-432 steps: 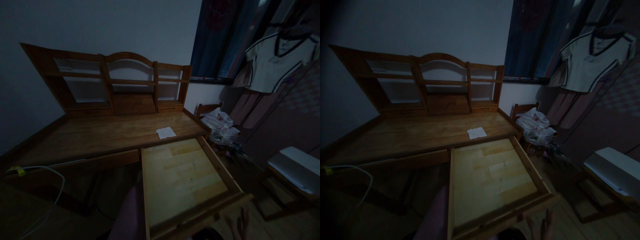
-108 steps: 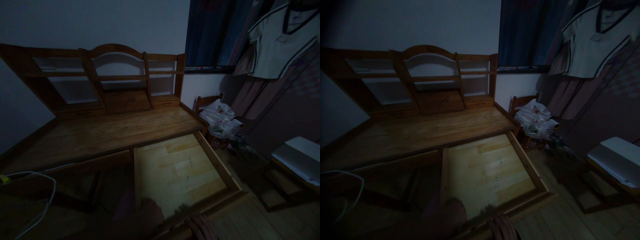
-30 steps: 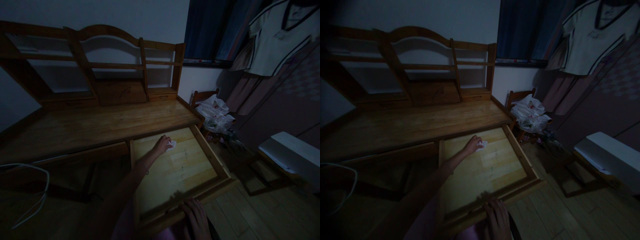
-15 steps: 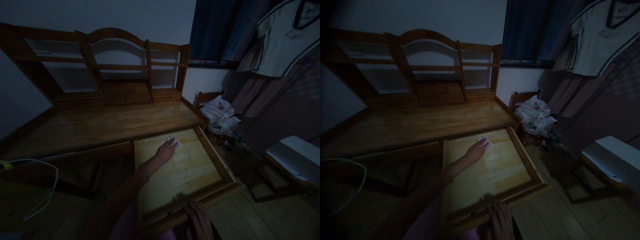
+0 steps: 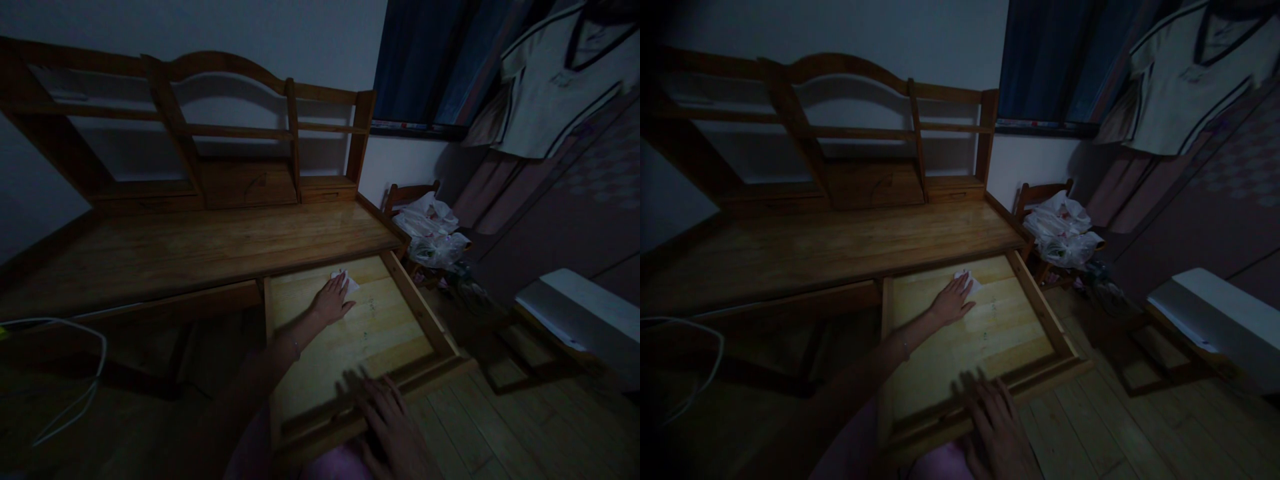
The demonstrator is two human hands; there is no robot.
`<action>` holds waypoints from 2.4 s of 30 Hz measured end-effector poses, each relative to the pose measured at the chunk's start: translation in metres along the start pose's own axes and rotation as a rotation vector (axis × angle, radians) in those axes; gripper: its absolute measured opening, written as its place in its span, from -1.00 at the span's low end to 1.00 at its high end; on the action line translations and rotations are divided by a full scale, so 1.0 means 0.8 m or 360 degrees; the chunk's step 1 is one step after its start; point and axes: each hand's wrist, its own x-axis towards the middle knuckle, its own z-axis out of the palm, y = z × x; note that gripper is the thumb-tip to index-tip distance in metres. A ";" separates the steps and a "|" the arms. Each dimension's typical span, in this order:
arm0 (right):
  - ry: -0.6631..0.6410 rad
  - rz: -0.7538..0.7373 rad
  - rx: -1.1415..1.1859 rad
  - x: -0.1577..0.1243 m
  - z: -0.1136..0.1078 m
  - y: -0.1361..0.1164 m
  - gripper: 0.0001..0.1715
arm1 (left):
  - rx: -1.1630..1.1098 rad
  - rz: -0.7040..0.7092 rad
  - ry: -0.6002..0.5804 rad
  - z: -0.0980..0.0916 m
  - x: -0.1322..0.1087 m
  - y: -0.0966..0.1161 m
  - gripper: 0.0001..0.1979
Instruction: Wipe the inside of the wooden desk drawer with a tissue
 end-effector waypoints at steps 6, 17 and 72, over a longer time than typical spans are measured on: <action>-0.0194 -0.0045 0.0104 0.013 0.003 0.000 -0.16 | 0.0071 -0.0157 -0.0007 0.009 0.011 0.011 -0.18; 0.0141 -0.0241 -0.0014 0.016 0.018 0.012 -0.34 | -0.0028 -0.0070 0.0083 0.011 -0.001 0.014 -0.33; 0.0533 -0.0457 -0.0125 0.016 0.056 0.036 -0.58 | 0.0163 -0.0548 -0.0011 -0.020 -0.036 -0.050 -0.28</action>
